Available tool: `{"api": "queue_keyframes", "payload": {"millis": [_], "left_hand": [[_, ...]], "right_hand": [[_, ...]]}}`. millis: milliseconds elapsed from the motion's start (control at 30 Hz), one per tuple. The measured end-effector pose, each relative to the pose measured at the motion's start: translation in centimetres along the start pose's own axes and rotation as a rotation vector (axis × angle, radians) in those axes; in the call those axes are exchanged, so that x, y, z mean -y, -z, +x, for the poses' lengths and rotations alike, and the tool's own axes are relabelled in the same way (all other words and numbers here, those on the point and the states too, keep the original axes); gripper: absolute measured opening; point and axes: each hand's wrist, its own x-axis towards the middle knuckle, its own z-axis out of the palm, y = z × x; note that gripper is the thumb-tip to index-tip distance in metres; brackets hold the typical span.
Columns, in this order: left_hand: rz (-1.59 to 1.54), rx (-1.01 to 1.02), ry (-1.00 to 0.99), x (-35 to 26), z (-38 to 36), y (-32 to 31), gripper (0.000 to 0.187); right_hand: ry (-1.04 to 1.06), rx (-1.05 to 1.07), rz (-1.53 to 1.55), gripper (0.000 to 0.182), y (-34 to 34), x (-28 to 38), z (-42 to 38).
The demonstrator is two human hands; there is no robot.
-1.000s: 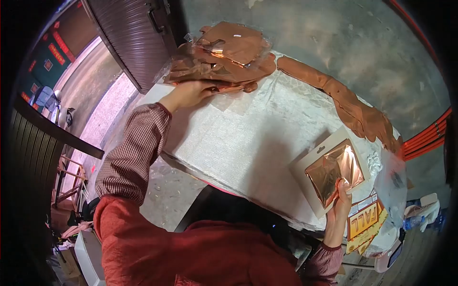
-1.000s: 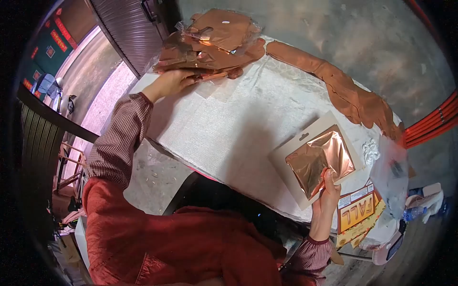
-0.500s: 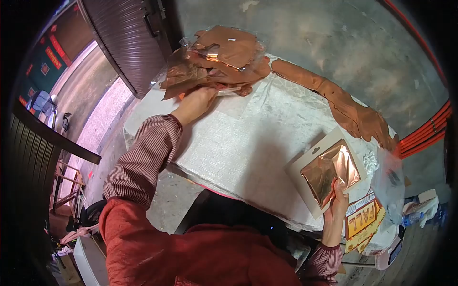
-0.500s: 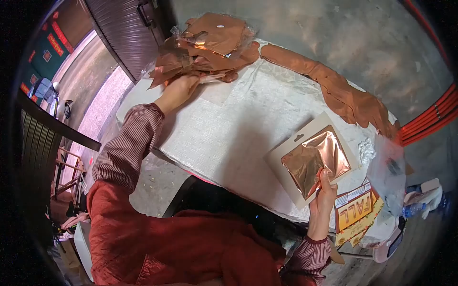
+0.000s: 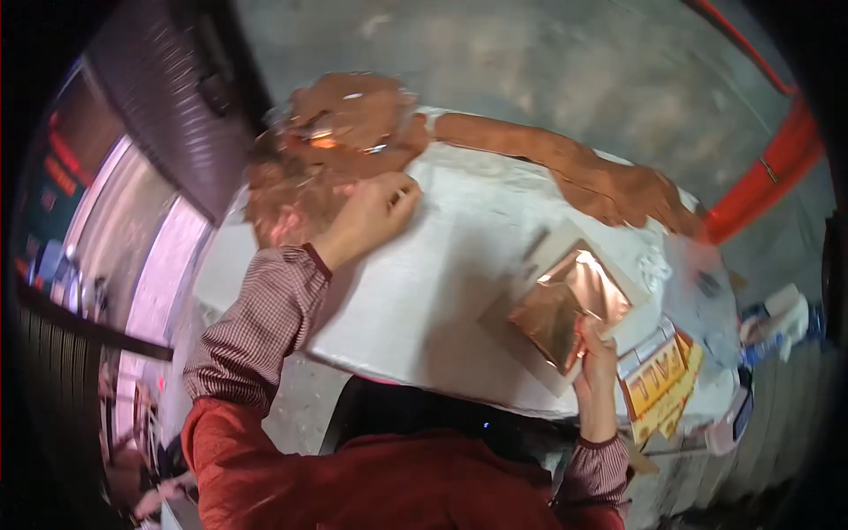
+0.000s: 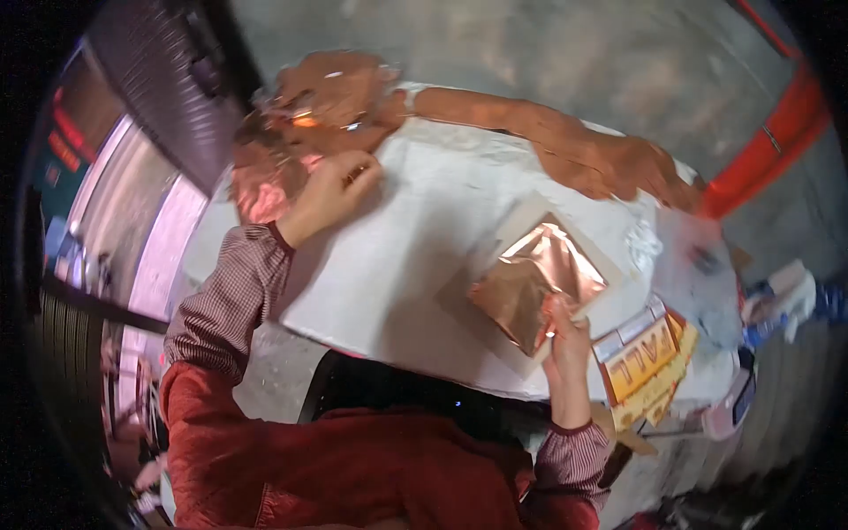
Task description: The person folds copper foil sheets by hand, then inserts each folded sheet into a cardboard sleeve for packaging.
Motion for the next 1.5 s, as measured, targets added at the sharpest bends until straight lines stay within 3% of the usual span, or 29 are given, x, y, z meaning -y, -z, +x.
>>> {"api": "queue_keyframes", "payload": {"millis": [67, 167, 200, 267, 400, 500, 567, 633, 667, 733, 767, 800, 833, 867, 967, 1033, 1067, 1100, 1133, 1167, 1267, 1333, 1500], "left_hand": [[0.063, -0.002, -0.101, 2.0, 3.1, -1.9, 0.020], [-0.017, 0.157, 0.017, 1.0, 6.7, -5.0, 0.019], [-0.062, 0.191, 0.008, 0.0, 7.7, -6.7, 0.019], [-0.132, 0.227, -0.122, -3.0, 9.0, -11.0, 0.019], [-0.292, 0.318, -0.331, -10.7, 9.7, -20.3, 0.022], [-0.446, 0.427, -0.450, -17.9, 8.6, -26.2, 0.024], [-0.475, 0.345, -0.646, -21.3, 7.9, -31.0, 0.024], [-0.424, 0.400, -0.712, -25.4, 7.9, -33.8, 0.027], [-0.436, 0.390, -0.760, -27.3, 7.9, -34.3, 0.033], [-0.216, 0.152, -0.712, -29.2, 6.5, -39.5, 0.040], [-0.215, 0.137, -0.706, -29.6, 6.4, -40.6, 0.040], [-0.134, 0.321, -0.608, -29.8, 6.2, -41.7, 0.042], [-0.054, 0.504, -0.506, -30.2, 6.4, -42.1, 0.044], [-0.052, 0.501, -0.504, -30.1, 6.7, -42.5, 0.044], [-0.211, 0.686, -0.640, -29.1, 8.2, -42.8, 0.039], [-0.236, 0.915, -0.500, -29.1, 9.3, -43.0, 0.033], [-0.233, 0.914, -0.501, -29.0, 9.3, -43.0, 0.033], [-0.225, 0.776, -0.592, -28.7, 9.0, -43.1, 0.029], [-0.219, 0.640, -0.681, -28.4, 8.8, -43.4, 0.026], [-0.221, 0.643, -0.685, -27.9, 8.9, -44.3, 0.026], [-0.243, 0.654, -0.727, -27.4, 9.6, -45.0, 0.027], [-0.148, 0.263, -0.672, -27.5, 8.6, -44.6, 0.028], [-0.225, 0.466, -0.424, -29.3, 9.0, -42.9, 0.024]], "right_hand": [[-0.015, -0.032, 0.039, 0.019, 0.1, -0.3, -0.7], [-0.083, -0.028, 0.084, 0.018, 0.0, 0.5, -3.2], [-0.061, -0.079, 0.095, 0.018, 0.2, 0.9, -4.1], [0.034, 0.053, 0.048, 0.019, 1.1, 2.0, -5.7], [0.022, -0.029, 0.164, 0.017, 4.5, 5.1, -8.7], [0.171, -0.214, 0.203, 0.016, 9.4, 5.9, -10.3], [0.215, -0.396, 0.269, 0.016, 11.6, 7.7, -11.9], [0.270, -0.440, 0.305, 0.016, 14.2, 9.1, -13.6], [0.325, -0.575, 0.381, 0.016, 16.0, 9.0, -13.7], [0.414, -0.473, 0.418, 0.016, 18.3, 9.3, -15.3], [0.417, -0.461, 0.409, 0.016, 18.8, 9.4, -15.8], [0.448, -0.521, 0.390, 0.015, 19.0, 9.5, -16.3], [0.479, -0.584, 0.375, 0.015, 19.4, 9.4, -16.7], [0.479, -0.580, 0.375, 0.015, 20.1, 9.1, -17.1], [0.520, -0.454, 0.415, 0.014, 22.1, 7.6, -17.7], [0.507, -0.492, 0.433, 0.014, 23.0, 6.5, -17.3], [0.499, -0.529, 0.440, 0.014, 23.2, 6.2, -17.1], [0.503, -0.529, 0.443, 0.014, 23.4, 5.9, -16.9], [0.486, -0.646, 0.465, 0.012, 22.9, 6.0, -16.4], [0.466, -0.765, 0.485, 0.010, 22.5, 5.9, -16.3], [0.428, -0.668, 0.431, 0.010, 22.0, 6.4, -16.9], [0.434, -0.669, 0.415, 0.009, 22.0, 6.5, -16.8], [0.388, -0.793, 0.410, 0.009, 21.1, 6.4, -16.0]]}}
